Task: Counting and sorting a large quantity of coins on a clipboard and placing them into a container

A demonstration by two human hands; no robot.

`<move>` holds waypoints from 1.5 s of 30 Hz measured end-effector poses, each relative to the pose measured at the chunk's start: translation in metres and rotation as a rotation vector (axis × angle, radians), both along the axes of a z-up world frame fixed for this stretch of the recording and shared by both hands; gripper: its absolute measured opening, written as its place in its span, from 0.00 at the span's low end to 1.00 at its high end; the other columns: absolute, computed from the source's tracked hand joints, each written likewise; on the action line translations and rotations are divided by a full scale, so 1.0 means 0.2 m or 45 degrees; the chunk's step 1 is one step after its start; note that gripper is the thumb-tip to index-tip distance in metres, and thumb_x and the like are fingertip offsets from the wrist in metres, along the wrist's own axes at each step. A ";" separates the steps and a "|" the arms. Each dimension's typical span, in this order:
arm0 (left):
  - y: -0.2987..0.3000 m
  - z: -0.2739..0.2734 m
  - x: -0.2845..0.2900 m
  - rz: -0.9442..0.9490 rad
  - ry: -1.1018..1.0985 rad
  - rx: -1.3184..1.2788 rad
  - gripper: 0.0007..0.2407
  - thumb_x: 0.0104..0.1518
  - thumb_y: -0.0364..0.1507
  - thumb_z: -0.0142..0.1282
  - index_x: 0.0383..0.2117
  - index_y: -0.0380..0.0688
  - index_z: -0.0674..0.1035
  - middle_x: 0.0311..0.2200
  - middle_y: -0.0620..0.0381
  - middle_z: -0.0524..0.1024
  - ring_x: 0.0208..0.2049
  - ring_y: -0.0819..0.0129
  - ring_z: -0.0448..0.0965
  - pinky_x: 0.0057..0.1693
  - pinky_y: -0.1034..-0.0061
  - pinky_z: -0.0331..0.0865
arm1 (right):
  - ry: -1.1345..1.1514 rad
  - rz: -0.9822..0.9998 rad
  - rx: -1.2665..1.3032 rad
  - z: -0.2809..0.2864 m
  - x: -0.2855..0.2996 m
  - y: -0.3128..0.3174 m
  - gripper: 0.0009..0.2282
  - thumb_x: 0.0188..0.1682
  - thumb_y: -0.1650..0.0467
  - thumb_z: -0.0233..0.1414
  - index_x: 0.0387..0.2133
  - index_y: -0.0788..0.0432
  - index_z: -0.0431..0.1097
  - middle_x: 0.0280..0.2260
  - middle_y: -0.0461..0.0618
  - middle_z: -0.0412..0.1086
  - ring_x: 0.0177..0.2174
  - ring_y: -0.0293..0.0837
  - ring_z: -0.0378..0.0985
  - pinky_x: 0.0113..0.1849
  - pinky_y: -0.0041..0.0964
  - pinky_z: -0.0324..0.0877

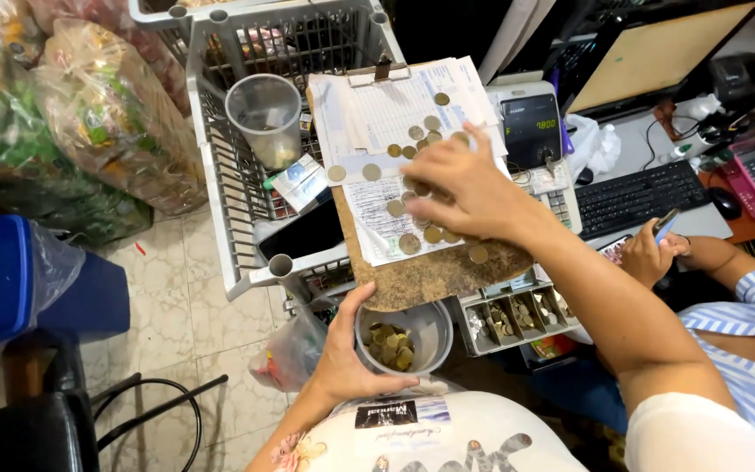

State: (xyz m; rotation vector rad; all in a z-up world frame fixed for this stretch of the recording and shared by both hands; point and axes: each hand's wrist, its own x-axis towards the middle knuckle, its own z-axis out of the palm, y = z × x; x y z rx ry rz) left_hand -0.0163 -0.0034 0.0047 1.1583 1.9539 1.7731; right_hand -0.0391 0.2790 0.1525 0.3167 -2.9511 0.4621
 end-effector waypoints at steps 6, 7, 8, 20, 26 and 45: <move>0.00 0.04 0.00 0.002 0.004 -0.049 0.49 0.32 0.47 0.77 0.65 0.44 0.62 0.64 0.48 0.64 0.65 0.56 0.67 0.68 0.62 0.61 | 0.240 -0.028 0.524 -0.13 -0.18 0.06 0.32 0.53 0.44 0.42 0.52 0.57 0.73 0.43 0.47 0.73 0.47 0.52 0.66 0.51 0.57 0.46; 0.00 0.03 -0.02 -0.006 0.010 -0.053 0.49 0.32 0.47 0.77 0.65 0.44 0.62 0.64 0.48 0.64 0.65 0.56 0.67 0.68 0.62 0.61 | 0.244 -0.038 0.521 -0.12 -0.17 0.05 0.32 0.53 0.44 0.42 0.52 0.57 0.73 0.43 0.47 0.73 0.47 0.52 0.66 0.51 0.57 0.46; 0.00 0.01 -0.02 0.004 0.019 -0.030 0.49 0.31 0.46 0.78 0.65 0.43 0.63 0.63 0.49 0.65 0.65 0.57 0.68 0.68 0.64 0.61 | 0.262 0.013 0.521 -0.11 -0.15 0.04 0.30 0.54 0.45 0.42 0.50 0.56 0.73 0.43 0.44 0.74 0.48 0.52 0.67 0.50 0.56 0.46; 0.00 0.00 -0.01 -0.004 0.070 0.045 0.51 0.30 0.45 0.79 0.65 0.41 0.61 0.62 0.47 0.66 0.63 0.56 0.70 0.68 0.66 0.62 | 0.110 0.408 0.400 -0.03 0.08 -0.18 0.26 0.58 0.51 0.31 0.52 0.49 0.72 0.56 0.44 0.72 0.56 0.54 0.69 0.57 0.62 0.42; -0.01 -0.05 0.02 0.013 0.050 0.015 0.56 0.28 0.45 0.80 0.67 0.38 0.55 0.65 0.43 0.63 0.64 0.54 0.70 0.68 0.65 0.64 | 0.097 0.573 0.283 -0.03 0.31 -0.28 0.24 0.60 0.55 0.32 0.54 0.52 0.71 0.55 0.49 0.72 0.56 0.54 0.70 0.62 0.68 0.39; -0.01 -0.09 0.02 0.031 0.044 -0.053 0.53 0.27 0.47 0.79 0.66 0.47 0.61 0.65 0.46 0.64 0.65 0.53 0.68 0.68 0.60 0.61 | 0.018 -0.324 -0.084 -0.04 -0.09 0.26 0.08 0.55 0.73 0.50 0.44 0.53 0.75 0.29 0.40 0.78 0.33 0.37 0.78 0.57 0.57 0.58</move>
